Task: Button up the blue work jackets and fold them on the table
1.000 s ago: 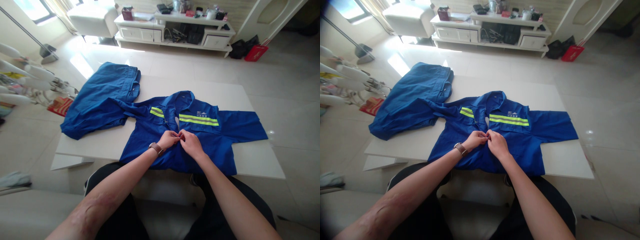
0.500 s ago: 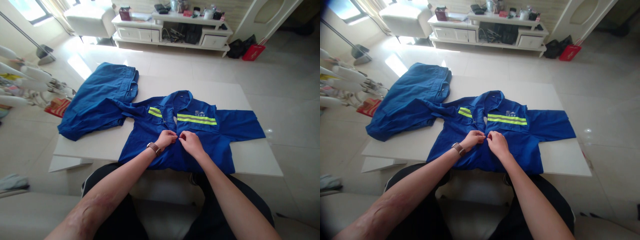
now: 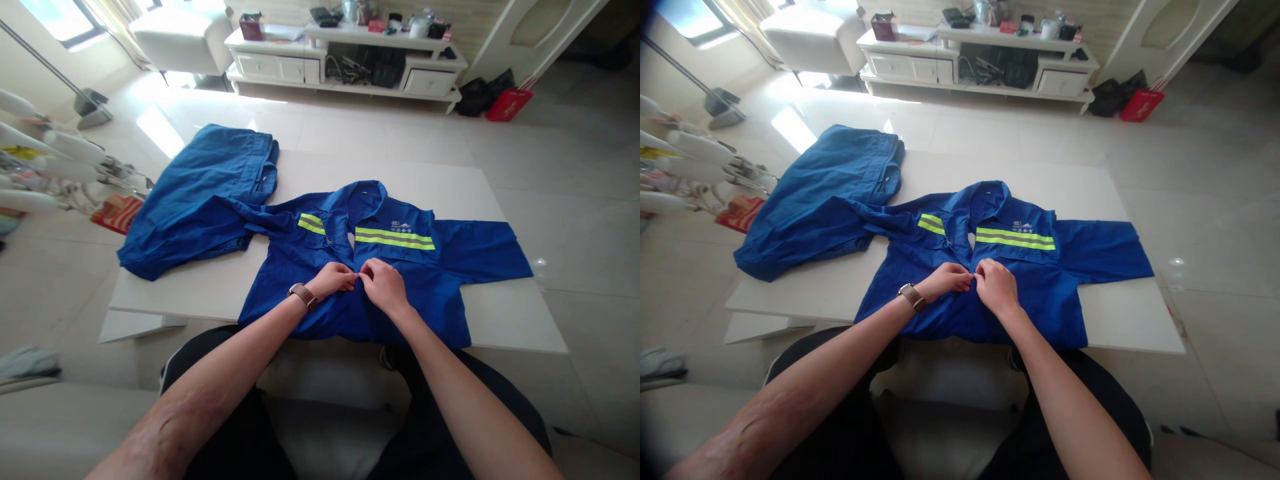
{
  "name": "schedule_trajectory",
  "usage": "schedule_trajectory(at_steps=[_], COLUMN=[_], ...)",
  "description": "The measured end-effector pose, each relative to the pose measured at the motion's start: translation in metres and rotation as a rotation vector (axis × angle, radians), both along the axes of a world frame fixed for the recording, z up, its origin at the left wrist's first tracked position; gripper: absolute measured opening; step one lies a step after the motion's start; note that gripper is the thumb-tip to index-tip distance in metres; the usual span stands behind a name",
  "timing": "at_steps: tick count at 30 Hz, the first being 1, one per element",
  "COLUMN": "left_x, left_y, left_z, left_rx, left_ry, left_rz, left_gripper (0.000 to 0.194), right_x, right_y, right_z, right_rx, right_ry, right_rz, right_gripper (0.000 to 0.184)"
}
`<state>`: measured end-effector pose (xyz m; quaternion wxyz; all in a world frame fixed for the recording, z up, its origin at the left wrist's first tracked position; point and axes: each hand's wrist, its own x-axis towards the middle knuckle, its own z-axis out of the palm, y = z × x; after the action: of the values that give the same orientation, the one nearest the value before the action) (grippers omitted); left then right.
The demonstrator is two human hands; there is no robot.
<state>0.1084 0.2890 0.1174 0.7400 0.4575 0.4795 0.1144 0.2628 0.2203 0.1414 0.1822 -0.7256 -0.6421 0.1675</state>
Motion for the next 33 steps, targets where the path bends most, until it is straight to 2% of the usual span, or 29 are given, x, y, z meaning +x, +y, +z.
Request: schedule_trajectory(at_steps=[12,22,28,33], left_x=[-0.004,-0.001,0.001,-0.001], left_y=[0.003,0.001,-0.001,0.000], left_z=[0.002,-0.006,-0.003,-0.005], left_rx=[-0.075,0.025,0.041,0.076], left_ry=[-0.070,-0.043,-0.057,-0.125], left_rz=[0.052,0.068,0.047,-0.026], left_gripper=[0.026,0.021,0.025,0.019], right_x=[-0.005,-0.003,-0.002,0.000], right_y=[-0.002,0.001,0.002,0.004], right_z=[-0.002,-0.002,-0.004,-0.009], right_rx=[0.090,0.049,0.035,0.008], right_ry=[0.025,0.074,0.111,0.090], right_rz=[0.037,-0.024,-0.072,-0.072], right_gripper=[0.013,0.011,0.013,0.016])
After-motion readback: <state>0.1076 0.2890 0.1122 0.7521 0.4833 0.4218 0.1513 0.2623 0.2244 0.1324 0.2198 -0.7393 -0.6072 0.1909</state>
